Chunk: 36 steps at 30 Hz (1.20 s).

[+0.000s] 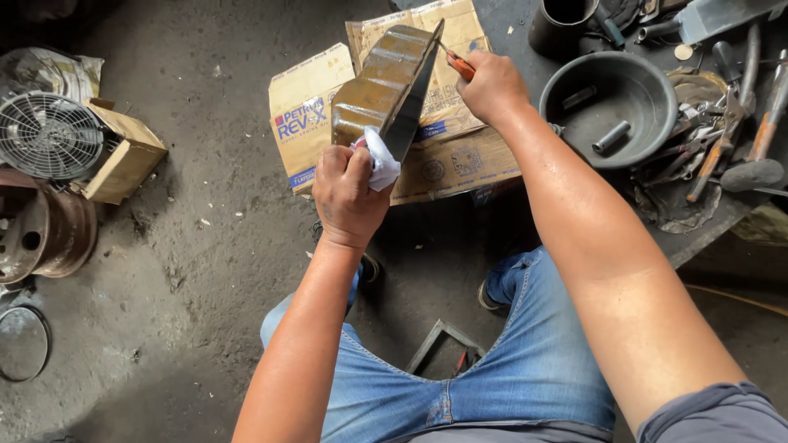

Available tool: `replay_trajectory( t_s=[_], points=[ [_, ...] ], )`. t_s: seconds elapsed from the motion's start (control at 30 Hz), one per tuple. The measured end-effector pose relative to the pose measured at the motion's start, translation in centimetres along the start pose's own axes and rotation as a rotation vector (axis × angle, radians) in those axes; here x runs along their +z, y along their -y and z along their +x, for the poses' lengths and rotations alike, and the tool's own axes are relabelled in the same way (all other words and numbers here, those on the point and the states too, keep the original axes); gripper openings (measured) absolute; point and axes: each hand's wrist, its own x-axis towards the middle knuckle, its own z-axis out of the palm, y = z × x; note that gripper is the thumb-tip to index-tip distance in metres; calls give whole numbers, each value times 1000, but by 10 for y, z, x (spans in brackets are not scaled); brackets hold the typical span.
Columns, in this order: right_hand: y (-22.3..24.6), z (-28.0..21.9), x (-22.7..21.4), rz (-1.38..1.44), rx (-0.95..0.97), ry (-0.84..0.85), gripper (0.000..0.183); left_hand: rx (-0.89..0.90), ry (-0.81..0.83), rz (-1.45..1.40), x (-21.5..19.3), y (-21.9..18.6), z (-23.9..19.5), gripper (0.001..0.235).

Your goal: The person cleans a metal part using a screwdriver to scrape residue and a cloth to wipe the surface. They work on both the exterior and interior of the part, which is placed on a cardboard box.

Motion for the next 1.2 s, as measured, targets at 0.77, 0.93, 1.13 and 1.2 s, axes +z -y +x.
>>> replay_trajectory(
  t_s=[0.77,0.93,1.13,1.2],
  points=[
    [34,-7,27,56,159,398,22,-1,22,45,-6,9,-3,27],
    [21,3,74,155,-17,400,38,112,-130,40,4,23,-4,20],
    [32,-9,65,162,18,356,45,110,-130,60,5,24,-6,20],
    [45,-19,64,266,-52,378,48,120,-126,53,4,26,-6,20]
  ],
)
